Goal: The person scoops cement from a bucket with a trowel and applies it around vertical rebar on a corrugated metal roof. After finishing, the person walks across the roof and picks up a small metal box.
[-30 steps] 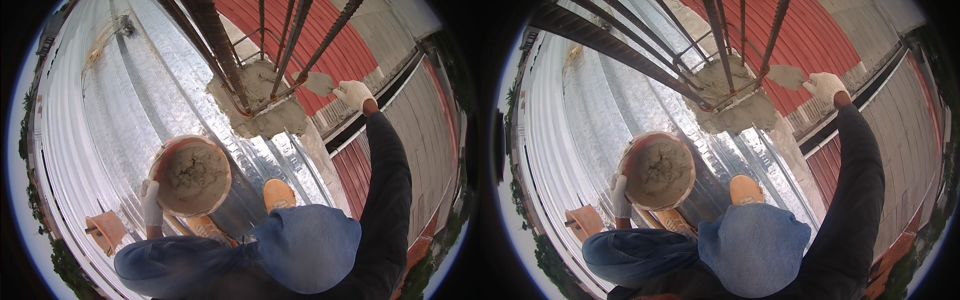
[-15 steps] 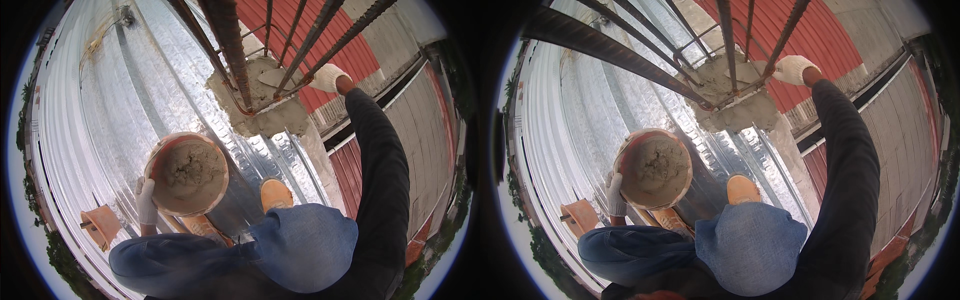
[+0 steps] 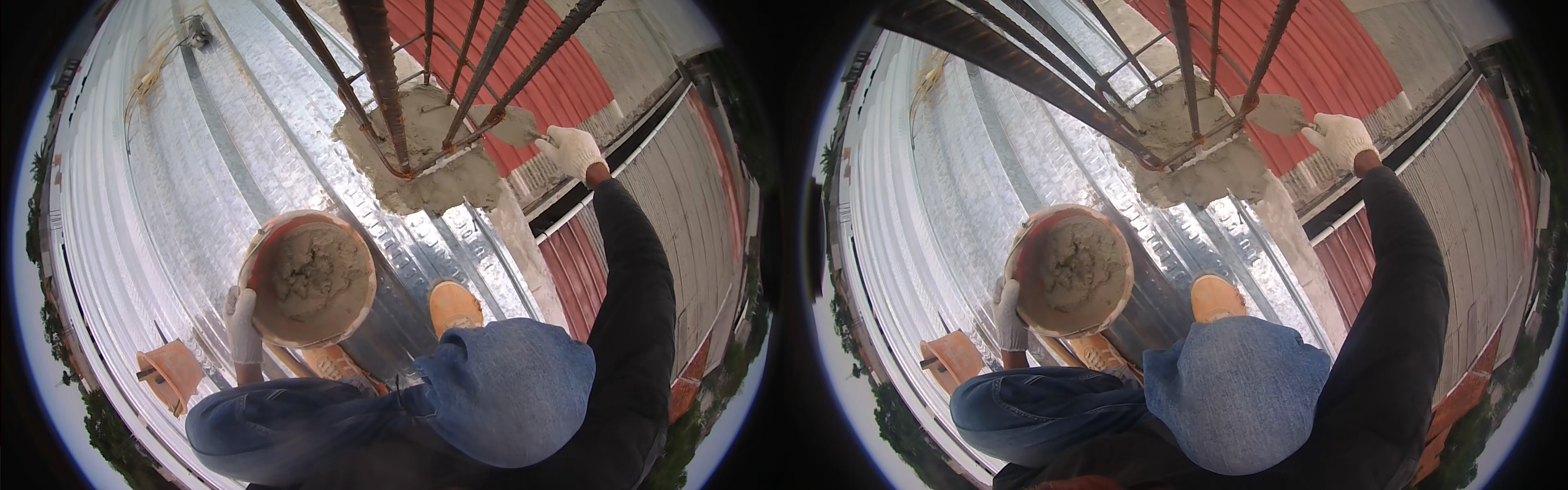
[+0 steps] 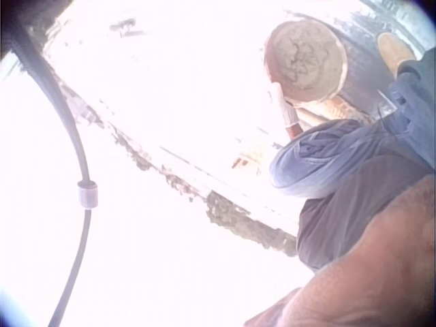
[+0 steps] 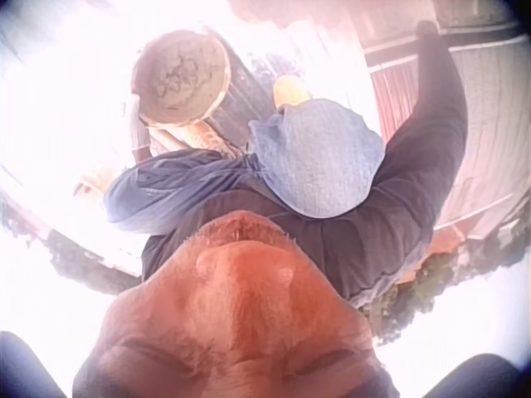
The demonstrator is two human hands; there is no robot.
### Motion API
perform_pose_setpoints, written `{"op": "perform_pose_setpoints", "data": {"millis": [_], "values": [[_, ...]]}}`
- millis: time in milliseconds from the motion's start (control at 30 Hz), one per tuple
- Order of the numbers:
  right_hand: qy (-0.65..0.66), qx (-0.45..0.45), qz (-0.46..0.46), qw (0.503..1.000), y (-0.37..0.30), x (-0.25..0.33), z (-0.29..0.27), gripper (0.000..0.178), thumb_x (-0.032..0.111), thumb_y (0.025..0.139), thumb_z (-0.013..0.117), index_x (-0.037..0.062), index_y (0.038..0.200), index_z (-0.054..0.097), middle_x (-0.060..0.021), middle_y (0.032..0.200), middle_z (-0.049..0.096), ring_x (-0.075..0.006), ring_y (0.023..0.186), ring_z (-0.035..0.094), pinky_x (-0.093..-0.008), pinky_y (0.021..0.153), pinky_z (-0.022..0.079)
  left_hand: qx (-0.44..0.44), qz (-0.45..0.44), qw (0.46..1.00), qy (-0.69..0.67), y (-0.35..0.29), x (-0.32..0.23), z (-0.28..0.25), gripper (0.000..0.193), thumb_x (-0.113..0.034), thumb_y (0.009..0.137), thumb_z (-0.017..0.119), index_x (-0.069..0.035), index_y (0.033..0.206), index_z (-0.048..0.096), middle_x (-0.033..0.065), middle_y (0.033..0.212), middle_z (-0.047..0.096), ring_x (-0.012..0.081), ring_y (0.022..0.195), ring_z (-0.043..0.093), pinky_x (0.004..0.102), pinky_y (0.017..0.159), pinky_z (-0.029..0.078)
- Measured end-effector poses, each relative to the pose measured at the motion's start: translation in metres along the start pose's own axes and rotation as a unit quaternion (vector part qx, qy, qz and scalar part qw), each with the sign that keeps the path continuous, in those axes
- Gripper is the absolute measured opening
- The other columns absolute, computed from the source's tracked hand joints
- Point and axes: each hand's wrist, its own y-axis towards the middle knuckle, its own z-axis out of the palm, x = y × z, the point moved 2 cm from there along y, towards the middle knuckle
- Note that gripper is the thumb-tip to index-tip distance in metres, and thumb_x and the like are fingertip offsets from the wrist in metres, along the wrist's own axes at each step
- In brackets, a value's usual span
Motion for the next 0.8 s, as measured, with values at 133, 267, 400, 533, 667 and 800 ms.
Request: {"op": "perform_pose_setpoints", "data": {"millis": [133, 267, 400, 533, 667, 800], "values": [[0.095, -0.023, 0.086, 0.992, -0.103, 0.006, 0.044, 0.044, 0.044, 0.108, 0.065, 0.0016, 0.116, 0.071, -0.0275, 0.101, 0.079, -0.0506, 0.103, 0.076, -0.0589, 0.091, 0.058, 0.006, -0.001, 1.000, 0.001, 0.003, 0.006, -0.004, 0.017, -0.017, 0.110, 0.077, -0.006, 0.123, 0.075, 0.0006, 0.116, 0.075, 0.0100, 0.102, 0.068, 0.0296, 0.094, 0.056], [0.267, 0.026, 0.095, 0.959, -0.171, 0.051, 0.078, 0.036, 0.030, 0.106, 0.061, -0.0010, 0.122, 0.070, -0.0304, 0.101, 0.077, -0.0528, 0.102, 0.075, -0.0606, 0.091, 0.056, -0.002, -0.005, 1.000, -0.006, 0.003, 0.007, -0.007, 0.013, -0.017, 0.111, 0.077, -0.008, 0.119, 0.075, -0.0009, 0.112, 0.074, 0.0088, 0.099, 0.068, 0.0288, 0.092, 0.056], [0.338, 0.036, 0.029, 0.940, -0.189, 0.112, 0.077, 0.040, 0.028, 0.104, 0.061, -0.0052, 0.126, 0.069, -0.0332, 0.101, 0.075, -0.0545, 0.102, 0.074, -0.0596, 0.093, 0.056, -0.002, -0.001, 1.000, -0.003, 0.003, 0.001, 0.004, 0.013, -0.018, 0.111, 0.077, -0.008, 0.118, 0.075, -0.0015, 0.111, 0.074, 0.0084, 0.099, 0.067, 0.0281, 0.091, 0.055], [0.248, -0.050, -0.087, 0.964, -0.175, 0.157, 0.070, 0.044, 0.030, 0.109, 0.058, -0.0104, 0.118, 0.072, -0.0372, 0.109, 0.075, -0.0548, 0.108, 0.073, -0.0594, 0.098, 0.055, -0.010, 0.007, 1.000, -0.002, 0.000, -0.002, 0.005, 0.013, -0.019, 0.111, 0.078, -0.008, 0.117, 0.074, -0.0022, 0.110, 0.073, 0.0077, 0.099, 0.065, 0.0274, 0.091, 0.054], [0.260, 0.038, -0.032, 0.964, -0.151, 0.186, 0.061, 0.047, 0.034, 0.111, 0.056, -0.0089, 0.115, 0.076, -0.0374, 0.112, 0.077, -0.0536, 0.110, 0.075, -0.0577, 0.101, 0.056, 0.006, 0.008, 1.000, -0.002, 0.000, -0.002, 0.002, 0.013, -0.020, 0.110, 0.078, -0.008, 0.115, 0.074, -0.0030, 0.109, 0.072, 0.0074, 0.099, 0.064, 0.0278, 0.092, 0.053], [0.229, 0.115, 0.009, 0.967, -0.126, 0.207, 0.030, 0.051, 0.038, 0.112, 0.052, -0.0070, 0.117, 0.076, -0.0376, 0.111, 0.078, -0.0525, 0.111, 0.076, -0.0562, 0.105, 0.057, -0.001, 0.007, 1.000, 0.001, 0.000, -0.005, 0.007, 0.012, -0.020, 0.110, 0.079, -0.009, 0.114, 0.075, -0.0036, 0.109, 0.072, 0.0070, 0.098, 0.063, 0.0280, 0.092, 0.053]]}}
